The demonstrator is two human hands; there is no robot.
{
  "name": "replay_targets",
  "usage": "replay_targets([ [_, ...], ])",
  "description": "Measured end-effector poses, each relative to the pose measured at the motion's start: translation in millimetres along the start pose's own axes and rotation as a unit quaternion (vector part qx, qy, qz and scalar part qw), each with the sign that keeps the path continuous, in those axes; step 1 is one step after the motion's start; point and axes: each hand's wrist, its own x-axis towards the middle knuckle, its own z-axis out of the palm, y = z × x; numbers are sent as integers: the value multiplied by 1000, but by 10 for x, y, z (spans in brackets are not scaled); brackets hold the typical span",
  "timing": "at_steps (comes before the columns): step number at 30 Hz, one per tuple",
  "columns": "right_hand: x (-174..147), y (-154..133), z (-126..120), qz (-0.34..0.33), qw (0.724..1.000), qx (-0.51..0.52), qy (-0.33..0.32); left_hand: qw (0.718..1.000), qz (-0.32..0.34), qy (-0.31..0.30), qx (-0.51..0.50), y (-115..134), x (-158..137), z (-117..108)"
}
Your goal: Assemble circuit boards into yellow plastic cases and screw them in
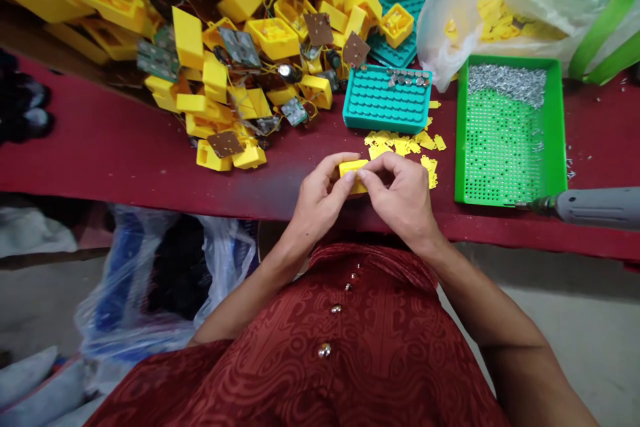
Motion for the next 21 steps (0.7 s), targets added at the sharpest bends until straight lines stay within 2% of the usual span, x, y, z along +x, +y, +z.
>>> replay_targets([
  [5,5,-29,-24,-87,991,-106,-5,994,-42,-21,-96,-72,28,-49],
  [10,85,25,-60,-50,997,-63,-13,981,-72,-21,-180,-42,-6,-76],
  [13,109,60,-83,-31,996,-44,-75,986,-57,-30,-152,1,-40,-100],
  [17,65,72,-81,80,981,25,-176,995,-54,-66,-59,14,-85,-133],
  [19,24,70,-65,98,980,31,-168,998,-46,-49,2,5,-103,-130],
  [21,-11,66,-52,81,988,6,-134,998,-29,-35,36,3,-120,-109],
])
